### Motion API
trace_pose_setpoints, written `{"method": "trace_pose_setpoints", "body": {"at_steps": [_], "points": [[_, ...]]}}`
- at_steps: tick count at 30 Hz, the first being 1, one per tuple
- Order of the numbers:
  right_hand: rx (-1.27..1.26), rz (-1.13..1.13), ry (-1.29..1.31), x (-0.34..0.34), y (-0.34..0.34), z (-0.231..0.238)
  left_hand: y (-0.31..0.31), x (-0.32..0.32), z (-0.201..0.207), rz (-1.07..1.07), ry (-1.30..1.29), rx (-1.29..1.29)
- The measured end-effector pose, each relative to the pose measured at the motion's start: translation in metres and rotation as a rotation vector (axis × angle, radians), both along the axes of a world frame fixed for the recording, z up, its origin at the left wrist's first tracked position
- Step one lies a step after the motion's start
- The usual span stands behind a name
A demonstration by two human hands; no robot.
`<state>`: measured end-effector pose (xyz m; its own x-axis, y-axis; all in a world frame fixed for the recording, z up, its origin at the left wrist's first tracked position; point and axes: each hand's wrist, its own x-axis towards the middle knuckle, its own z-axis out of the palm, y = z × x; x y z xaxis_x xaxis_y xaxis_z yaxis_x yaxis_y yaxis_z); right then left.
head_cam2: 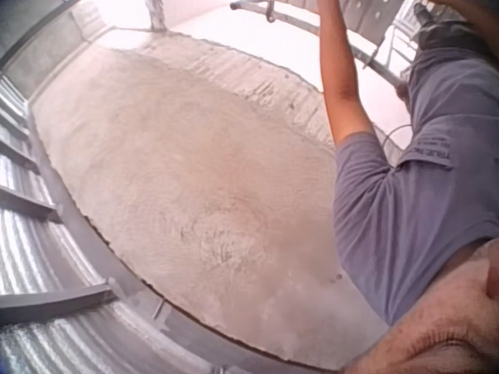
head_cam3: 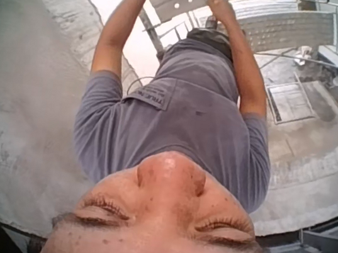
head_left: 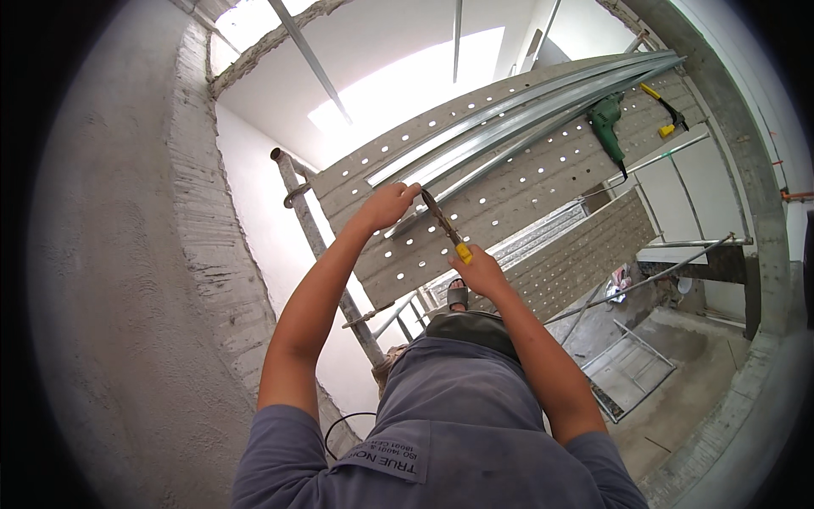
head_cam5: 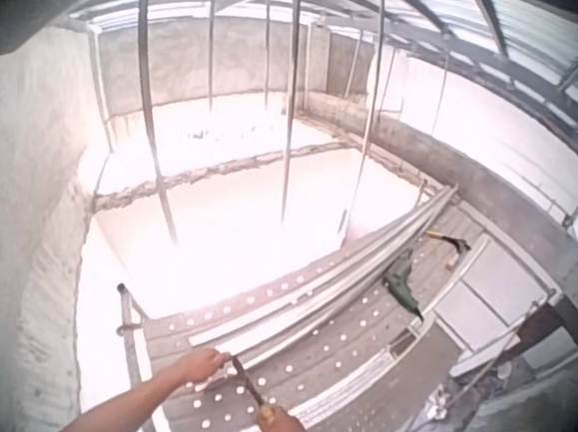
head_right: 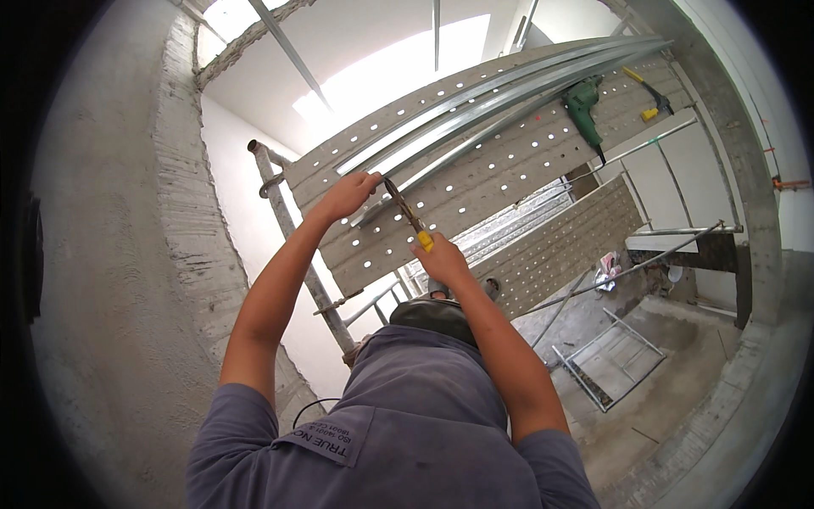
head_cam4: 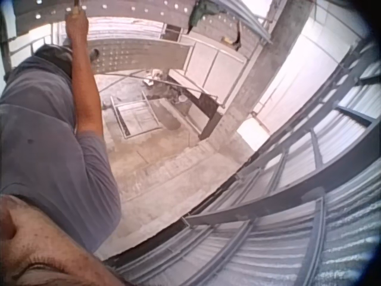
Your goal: The person stands on a scaffold and installs metal strips onto a perforated metal frame. They use pliers to secure the strips and a power drill to fasten them in place.
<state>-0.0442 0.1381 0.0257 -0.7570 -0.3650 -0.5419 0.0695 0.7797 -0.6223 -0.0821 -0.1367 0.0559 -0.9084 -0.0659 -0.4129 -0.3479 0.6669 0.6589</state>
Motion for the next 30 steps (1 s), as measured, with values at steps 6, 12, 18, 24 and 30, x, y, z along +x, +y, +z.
{"method": "trace_pose_setpoints", "body": {"at_steps": [6,12,18,24,30], "points": [[-0.087,-0.016,-0.029,0.008,0.013,0.016,0.003,0.003,-0.002,0.017,0.0,-0.066],[-0.079,0.013,-0.059,-0.001,0.008,0.035,0.006,0.007,-0.005,0.045,0.046,-0.104],[-0.033,0.028,-0.061,-0.005,0.002,0.047,0.011,0.008,0.003,0.027,0.024,-0.125],[0.029,0.006,-0.021,-0.007,-0.002,0.031,0.009,0.012,0.003,-0.055,0.038,-0.196],[-0.004,-0.032,0.012,-0.003,-0.008,0.007,0.005,0.011,0.004,-0.109,0.038,-0.239]]}}
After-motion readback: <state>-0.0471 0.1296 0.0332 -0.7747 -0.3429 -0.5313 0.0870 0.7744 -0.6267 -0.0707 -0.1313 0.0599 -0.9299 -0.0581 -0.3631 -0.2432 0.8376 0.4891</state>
